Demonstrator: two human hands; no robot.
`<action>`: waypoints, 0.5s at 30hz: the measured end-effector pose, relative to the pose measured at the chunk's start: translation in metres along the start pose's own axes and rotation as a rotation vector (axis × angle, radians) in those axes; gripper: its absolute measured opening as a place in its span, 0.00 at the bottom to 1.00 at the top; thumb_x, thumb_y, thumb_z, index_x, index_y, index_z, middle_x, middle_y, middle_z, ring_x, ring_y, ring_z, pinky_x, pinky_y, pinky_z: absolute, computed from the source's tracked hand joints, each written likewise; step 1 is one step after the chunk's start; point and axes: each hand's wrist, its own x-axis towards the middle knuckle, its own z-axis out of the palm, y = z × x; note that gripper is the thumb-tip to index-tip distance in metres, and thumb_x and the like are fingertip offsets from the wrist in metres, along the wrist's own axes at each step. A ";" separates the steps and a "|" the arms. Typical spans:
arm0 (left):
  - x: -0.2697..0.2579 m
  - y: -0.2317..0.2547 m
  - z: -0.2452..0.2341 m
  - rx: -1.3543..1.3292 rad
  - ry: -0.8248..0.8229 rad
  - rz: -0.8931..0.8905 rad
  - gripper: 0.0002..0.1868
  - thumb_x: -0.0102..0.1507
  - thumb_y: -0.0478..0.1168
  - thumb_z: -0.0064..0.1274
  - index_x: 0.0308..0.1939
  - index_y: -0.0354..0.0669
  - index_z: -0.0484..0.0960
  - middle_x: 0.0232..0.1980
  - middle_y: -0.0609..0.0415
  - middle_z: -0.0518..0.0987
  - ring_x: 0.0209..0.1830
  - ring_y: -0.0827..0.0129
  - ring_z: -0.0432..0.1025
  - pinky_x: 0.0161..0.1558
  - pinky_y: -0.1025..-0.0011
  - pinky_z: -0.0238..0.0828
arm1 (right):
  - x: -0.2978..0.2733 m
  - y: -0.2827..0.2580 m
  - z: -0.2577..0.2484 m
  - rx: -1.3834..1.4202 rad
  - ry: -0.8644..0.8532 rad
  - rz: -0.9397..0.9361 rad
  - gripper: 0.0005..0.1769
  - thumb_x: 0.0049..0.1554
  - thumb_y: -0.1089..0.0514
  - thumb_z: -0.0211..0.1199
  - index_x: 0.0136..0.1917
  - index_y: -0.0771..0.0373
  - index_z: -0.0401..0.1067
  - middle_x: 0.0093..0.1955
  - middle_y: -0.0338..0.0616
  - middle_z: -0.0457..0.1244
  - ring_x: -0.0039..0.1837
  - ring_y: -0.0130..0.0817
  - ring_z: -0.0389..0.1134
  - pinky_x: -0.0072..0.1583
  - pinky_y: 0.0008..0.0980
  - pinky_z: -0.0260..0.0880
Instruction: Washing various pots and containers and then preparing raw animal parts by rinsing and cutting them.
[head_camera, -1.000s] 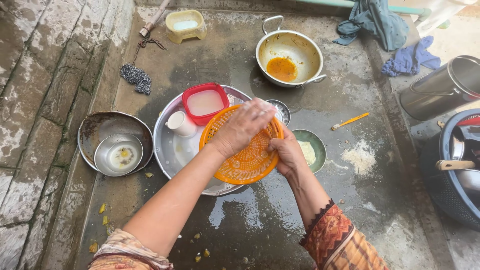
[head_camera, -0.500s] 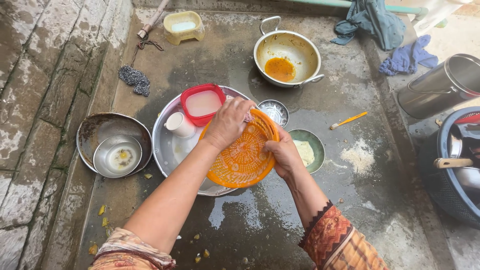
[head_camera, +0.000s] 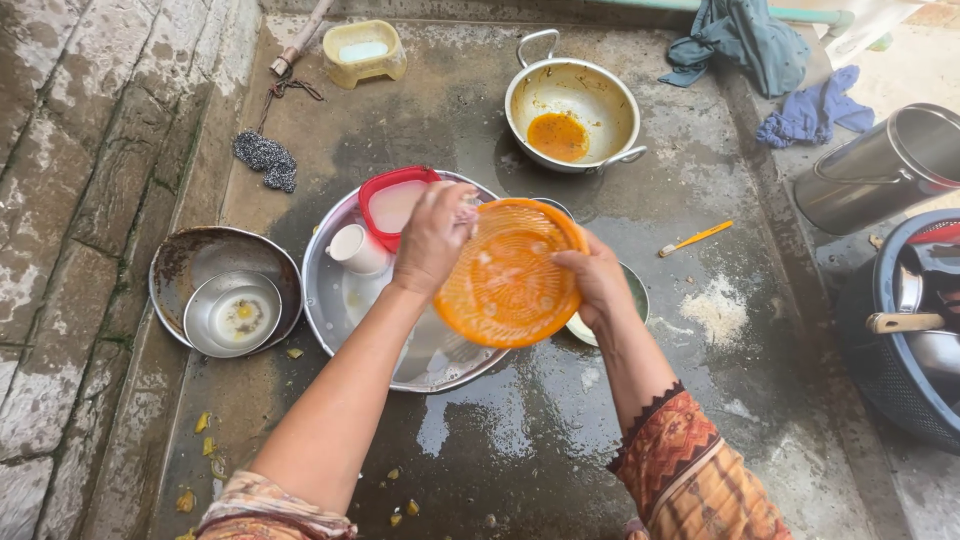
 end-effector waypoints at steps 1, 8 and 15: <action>-0.002 -0.005 -0.003 -0.112 0.081 -0.176 0.23 0.60 0.32 0.57 0.59 0.43 0.75 0.57 0.46 0.75 0.56 0.50 0.73 0.57 0.59 0.71 | 0.011 0.002 -0.015 0.049 0.062 -0.074 0.26 0.55 0.72 0.58 0.68 0.65 0.70 0.58 0.48 0.69 0.56 0.38 0.71 0.59 0.36 0.75; -0.022 -0.020 -0.007 -0.236 0.262 -0.408 0.18 0.63 0.36 0.60 0.57 0.38 0.78 0.51 0.42 0.78 0.49 0.50 0.76 0.50 0.57 0.73 | 0.029 0.003 -0.051 0.123 0.654 0.019 0.39 0.68 0.55 0.62 0.83 0.52 0.43 0.71 0.44 0.55 0.65 0.39 0.60 0.54 0.63 0.59; -0.038 -0.029 0.008 -0.490 0.204 -0.691 0.17 0.63 0.39 0.58 0.55 0.40 0.79 0.50 0.47 0.79 0.33 0.65 0.80 0.26 0.70 0.80 | -0.115 -0.129 0.080 -0.074 -0.418 -0.352 0.13 0.61 0.68 0.60 0.59 0.67 0.72 0.58 0.51 0.69 0.60 0.41 0.70 0.65 0.42 0.70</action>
